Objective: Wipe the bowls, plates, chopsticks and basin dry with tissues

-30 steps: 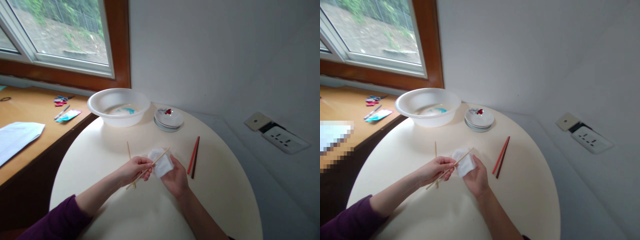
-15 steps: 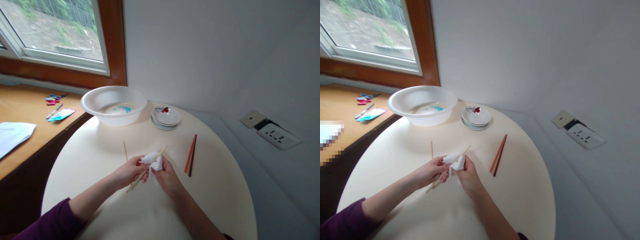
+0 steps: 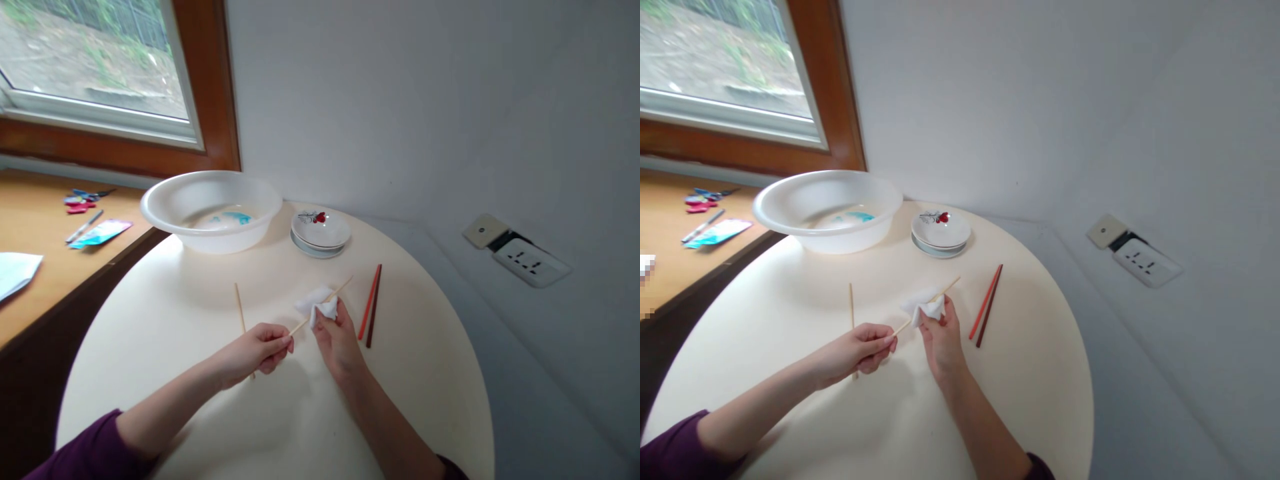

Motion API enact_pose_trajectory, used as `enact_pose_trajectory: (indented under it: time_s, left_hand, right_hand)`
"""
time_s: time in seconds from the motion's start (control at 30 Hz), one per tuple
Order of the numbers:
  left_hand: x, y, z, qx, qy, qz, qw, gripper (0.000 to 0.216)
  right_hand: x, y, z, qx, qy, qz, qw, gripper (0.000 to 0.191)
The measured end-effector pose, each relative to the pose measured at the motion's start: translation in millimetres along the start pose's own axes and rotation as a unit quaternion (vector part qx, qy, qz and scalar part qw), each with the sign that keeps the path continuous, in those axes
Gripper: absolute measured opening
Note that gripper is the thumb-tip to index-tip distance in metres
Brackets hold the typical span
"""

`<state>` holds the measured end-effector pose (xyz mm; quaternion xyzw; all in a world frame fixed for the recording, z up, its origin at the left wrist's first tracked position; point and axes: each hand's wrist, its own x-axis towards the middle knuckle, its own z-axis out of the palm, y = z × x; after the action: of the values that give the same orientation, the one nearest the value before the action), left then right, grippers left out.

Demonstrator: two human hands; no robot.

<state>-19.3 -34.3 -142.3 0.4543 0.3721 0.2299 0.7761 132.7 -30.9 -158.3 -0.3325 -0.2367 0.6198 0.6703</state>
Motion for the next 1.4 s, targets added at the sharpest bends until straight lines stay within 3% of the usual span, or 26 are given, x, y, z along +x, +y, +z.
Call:
enact_pose_trajectory:
  time_s: [0.2, 0.43, 0.63, 0.8, 1.0, 1.23, 1.4]
  left_hand:
    - [2, -2, 1, 0.045, 0.032, 0.019, 0.998, 0.038]
    - [4, -3, 2, 0.107, 0.051, 0.033, 0.992, 0.039]
    - [2, -4, 6, 0.177, 0.127, 0.119, 0.969, 0.025]
    - [-2, -4, 6, 0.238, 0.133, 0.145, 0.951, 0.024]
    - [-1, -3, 5, 0.23, 0.134, 0.138, 0.954, 0.025]
    - [0, -4, 3, 0.206, 0.139, 0.125, 0.96, 0.025]
    - [0, -5, 5, 0.199, 0.131, 0.118, 0.964, 0.026]
  right_hand:
    - [-12, 22, 7, -0.057, -0.057, 0.051, 0.995, 0.028]
    - [-10, 20, 4, -0.094, -0.042, 0.05, 0.993, 0.026]
    - [-7, 16, 4, -0.106, 0.011, 0.036, 0.994, 0.029]
    - [-7, 15, 5, -0.111, 0.016, 0.028, 0.993, 0.028]
    - [-3, 9, 4, -0.107, 0.012, 0.02, 0.994, 0.026]
    - [23, -22, -16, -0.028, 0.1, -0.031, 0.994, 0.034]
    - [32, -41, -32, -0.042, 0.15, -0.09, 0.984, 0.036]
